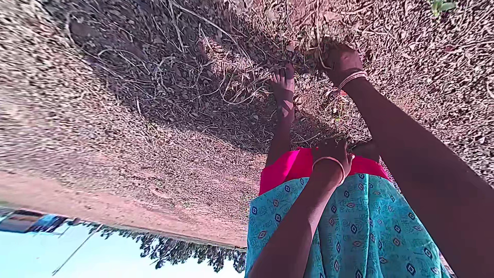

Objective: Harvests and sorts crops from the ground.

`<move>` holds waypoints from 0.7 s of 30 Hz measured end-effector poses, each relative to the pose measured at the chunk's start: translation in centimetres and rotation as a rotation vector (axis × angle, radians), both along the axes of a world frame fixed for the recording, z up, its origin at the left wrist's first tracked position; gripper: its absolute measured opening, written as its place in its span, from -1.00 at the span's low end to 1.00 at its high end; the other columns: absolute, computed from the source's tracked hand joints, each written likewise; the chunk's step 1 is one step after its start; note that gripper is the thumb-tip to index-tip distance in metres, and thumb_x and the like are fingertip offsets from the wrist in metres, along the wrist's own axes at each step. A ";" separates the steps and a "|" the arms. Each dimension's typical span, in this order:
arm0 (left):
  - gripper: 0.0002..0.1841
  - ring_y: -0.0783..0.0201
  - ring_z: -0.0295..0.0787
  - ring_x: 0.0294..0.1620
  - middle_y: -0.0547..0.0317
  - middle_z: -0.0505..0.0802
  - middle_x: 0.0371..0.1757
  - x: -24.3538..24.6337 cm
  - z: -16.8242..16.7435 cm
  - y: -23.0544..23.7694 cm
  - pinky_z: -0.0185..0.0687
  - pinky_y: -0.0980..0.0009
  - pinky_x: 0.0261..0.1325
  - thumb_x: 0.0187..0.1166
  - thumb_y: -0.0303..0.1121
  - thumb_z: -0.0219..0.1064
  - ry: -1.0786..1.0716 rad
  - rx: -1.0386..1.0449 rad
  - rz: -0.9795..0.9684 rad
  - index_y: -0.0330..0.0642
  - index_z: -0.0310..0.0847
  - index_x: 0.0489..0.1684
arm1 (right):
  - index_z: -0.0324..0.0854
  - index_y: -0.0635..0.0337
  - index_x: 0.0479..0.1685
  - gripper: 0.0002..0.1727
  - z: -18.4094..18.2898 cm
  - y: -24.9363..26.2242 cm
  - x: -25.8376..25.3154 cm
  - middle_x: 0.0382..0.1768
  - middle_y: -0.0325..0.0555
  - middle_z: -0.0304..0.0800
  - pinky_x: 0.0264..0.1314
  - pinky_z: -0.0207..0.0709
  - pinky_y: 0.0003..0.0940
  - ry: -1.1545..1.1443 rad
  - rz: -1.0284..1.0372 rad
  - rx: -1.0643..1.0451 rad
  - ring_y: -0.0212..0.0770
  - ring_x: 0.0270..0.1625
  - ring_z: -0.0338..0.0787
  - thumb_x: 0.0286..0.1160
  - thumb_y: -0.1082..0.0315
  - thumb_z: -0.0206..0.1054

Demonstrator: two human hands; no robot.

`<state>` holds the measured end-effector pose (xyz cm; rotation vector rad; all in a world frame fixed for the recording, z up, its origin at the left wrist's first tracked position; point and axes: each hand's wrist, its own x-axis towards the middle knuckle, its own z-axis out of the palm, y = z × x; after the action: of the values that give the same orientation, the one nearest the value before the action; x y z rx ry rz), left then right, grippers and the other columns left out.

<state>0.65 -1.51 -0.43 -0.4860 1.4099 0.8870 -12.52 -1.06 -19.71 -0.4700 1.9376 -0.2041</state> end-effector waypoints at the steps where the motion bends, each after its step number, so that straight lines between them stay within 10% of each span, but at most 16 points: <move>1: -0.44 -0.15 0.29 0.73 -0.02 0.41 0.76 0.0 -0.4 -0.1 0.23 -0.29 0.61 0.80 0.05 0.10 -0.027 0.030 0.011 0.09 0.35 0.74 | 0.67 0.35 0.25 -0.61 -0.1 0.6 -0.2 0.37 0.34 0.69 0.45 0.45 0.41 -0.015 -0.011 -0.046 0.37 0.45 0.67 0.48 0.34 0.38; 7: -0.42 -0.02 0.25 0.77 0.08 0.33 0.82 -5.8 2.9 -2.4 0.23 -0.06 0.69 0.85 -0.02 0.04 -0.236 0.030 -0.220 0.10 0.19 0.83 | 0.77 0.34 0.08 -0.67 0.0 0.9 -1.7 0.34 0.35 0.66 0.55 0.40 0.11 0.058 -0.262 -0.123 0.21 0.44 0.64 0.47 0.30 0.38; 9: -0.50 -0.16 0.66 0.40 -0.17 0.73 0.43 -4.1 5.0 -2.8 0.52 -0.09 0.39 0.74 -0.01 0.21 0.140 -0.172 -0.089 -0.16 0.64 0.46 | 0.77 0.21 0.20 -0.65 -0.5 -0.4 -1.7 0.33 0.25 0.74 0.54 0.44 0.11 0.106 -0.269 -0.150 0.17 0.43 0.70 0.50 0.38 0.24; 11: -0.44 -0.09 0.42 0.66 -0.12 0.51 0.67 -8.6 5.5 -4.8 0.29 -0.01 0.64 0.78 -0.08 0.19 -0.225 -0.045 -0.111 -0.16 0.39 0.69 | 0.64 0.04 0.50 -0.48 -0.4 -2.2 -0.9 0.44 0.20 0.70 0.56 0.45 0.13 0.129 -0.229 -0.088 0.18 0.49 0.69 0.54 0.46 0.16; 16: -0.45 -0.13 0.42 0.66 0.02 0.50 0.70 -1.3 0.5 -1.3 0.38 -0.20 0.53 0.77 0.05 0.16 -0.053 -0.022 -0.008 0.15 0.40 0.71 | 0.00 0.07 0.92 -0.15 1.5 -3.6 3.8 0.66 0.32 0.35 0.23 0.62 0.37 -0.014 0.034 0.100 0.43 0.35 0.71 0.55 0.57 0.18; 21: -0.43 -0.17 0.29 0.73 -0.01 0.42 0.74 -0.4 0.1 -1.4 0.26 -0.31 0.58 0.79 0.04 0.12 -0.034 0.032 0.050 0.08 0.34 0.74 | 0.52 0.02 0.62 -0.42 2.4 -2.6 3.2 0.58 0.31 0.49 0.32 0.53 0.49 -0.123 0.101 0.112 0.44 0.47 0.63 0.58 0.53 0.15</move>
<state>0.28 -2.89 -0.28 -0.5116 1.3558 0.9367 -9.32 -3.61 -17.32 -0.4686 1.7895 -0.0576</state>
